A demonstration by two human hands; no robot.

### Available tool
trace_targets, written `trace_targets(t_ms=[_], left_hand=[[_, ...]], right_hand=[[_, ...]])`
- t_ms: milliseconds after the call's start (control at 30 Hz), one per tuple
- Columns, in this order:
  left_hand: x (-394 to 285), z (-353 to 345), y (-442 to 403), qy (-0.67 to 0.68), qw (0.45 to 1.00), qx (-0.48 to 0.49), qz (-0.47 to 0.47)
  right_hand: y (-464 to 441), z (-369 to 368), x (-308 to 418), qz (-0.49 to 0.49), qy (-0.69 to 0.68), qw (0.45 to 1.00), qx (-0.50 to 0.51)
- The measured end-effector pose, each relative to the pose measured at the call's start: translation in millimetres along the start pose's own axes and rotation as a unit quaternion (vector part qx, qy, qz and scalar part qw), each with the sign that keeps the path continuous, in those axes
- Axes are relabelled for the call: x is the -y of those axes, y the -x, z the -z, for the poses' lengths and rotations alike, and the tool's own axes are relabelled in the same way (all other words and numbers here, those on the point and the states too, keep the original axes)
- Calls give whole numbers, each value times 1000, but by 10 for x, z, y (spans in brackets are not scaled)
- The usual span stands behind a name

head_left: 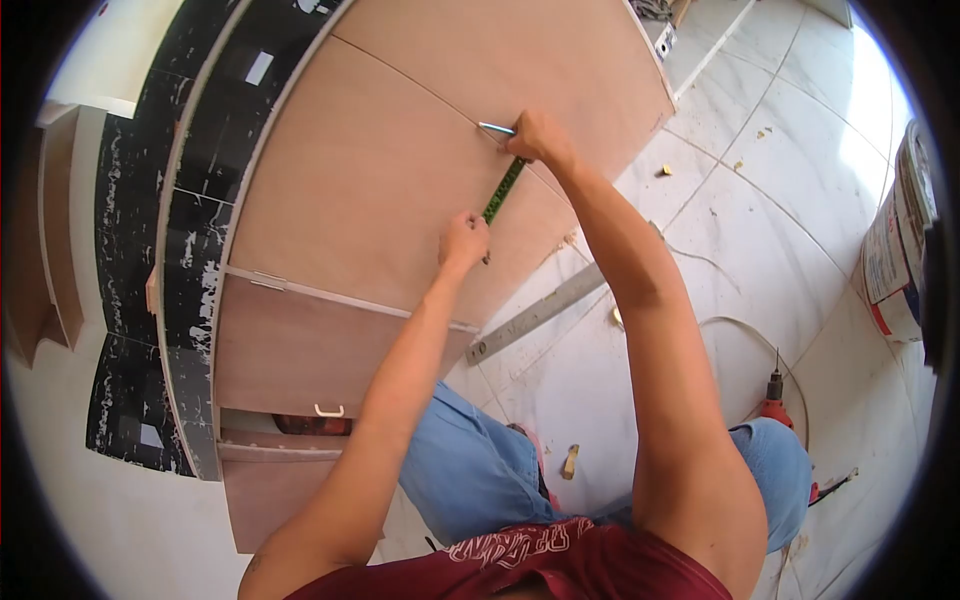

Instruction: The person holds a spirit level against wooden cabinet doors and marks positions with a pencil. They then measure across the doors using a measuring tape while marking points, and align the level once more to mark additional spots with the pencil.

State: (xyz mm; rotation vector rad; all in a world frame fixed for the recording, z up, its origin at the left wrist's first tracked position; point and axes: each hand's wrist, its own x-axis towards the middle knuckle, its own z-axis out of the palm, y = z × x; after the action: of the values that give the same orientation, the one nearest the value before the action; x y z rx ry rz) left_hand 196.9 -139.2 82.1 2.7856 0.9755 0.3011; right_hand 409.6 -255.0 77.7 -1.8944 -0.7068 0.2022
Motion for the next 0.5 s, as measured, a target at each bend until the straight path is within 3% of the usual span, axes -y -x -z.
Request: trace_targets(t_ms=[67,167,367,467,500], left_hand=[[-24,-9,-23,3,1000,-15,-3],[-62,122,69,35,998,40,-18],[911,313,172,197,929,302,79],[1202,518,237,134,956,252,73],[1252,550,216,101,967,225,64]], right_hand=[[13,0,21,12,20,999,-23],[-51,-104,-60,43,-39,998,-33],[-165,-161,-158,19,-84,996,-21],[-120,-44,-103,-52,-66,995,44],[-101,-43,-107,-38,-54,998,20]])
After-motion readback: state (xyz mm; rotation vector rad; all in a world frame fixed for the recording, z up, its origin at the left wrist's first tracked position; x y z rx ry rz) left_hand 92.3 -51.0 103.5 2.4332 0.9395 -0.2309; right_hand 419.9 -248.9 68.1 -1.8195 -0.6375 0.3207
